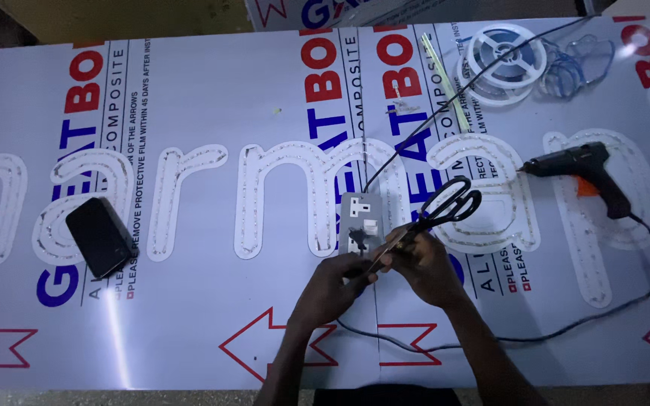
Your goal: The person uses a hot glue gun to apply adhesive along the edges of white LED letter outlines on a large white board. They then plug a power strip into a wall socket and continue applying glue to the letters.
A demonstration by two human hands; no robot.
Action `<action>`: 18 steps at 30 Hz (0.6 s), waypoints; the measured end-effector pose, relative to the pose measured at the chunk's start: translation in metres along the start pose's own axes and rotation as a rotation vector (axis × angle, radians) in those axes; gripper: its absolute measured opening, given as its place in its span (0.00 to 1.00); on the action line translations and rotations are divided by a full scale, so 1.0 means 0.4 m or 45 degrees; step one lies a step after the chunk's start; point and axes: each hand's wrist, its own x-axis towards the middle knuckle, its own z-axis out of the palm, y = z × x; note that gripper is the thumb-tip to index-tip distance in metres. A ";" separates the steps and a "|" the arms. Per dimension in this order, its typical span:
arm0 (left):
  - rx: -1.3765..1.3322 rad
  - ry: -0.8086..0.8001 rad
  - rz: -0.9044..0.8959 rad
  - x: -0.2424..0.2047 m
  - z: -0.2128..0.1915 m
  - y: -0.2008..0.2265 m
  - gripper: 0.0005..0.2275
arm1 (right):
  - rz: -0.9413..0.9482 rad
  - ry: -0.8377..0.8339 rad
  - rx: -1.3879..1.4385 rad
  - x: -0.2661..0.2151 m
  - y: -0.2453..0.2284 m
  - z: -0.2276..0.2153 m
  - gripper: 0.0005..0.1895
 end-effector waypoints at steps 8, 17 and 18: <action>0.007 0.118 0.078 -0.021 0.012 -0.044 0.06 | -0.009 -0.123 0.117 -0.002 -0.013 0.016 0.20; 0.152 0.100 -0.019 -0.018 0.014 -0.080 0.06 | -0.030 -0.067 0.037 0.005 0.059 0.018 0.21; 0.155 0.121 -0.047 -0.017 0.023 -0.091 0.06 | -0.004 -0.042 0.052 0.001 0.070 0.020 0.18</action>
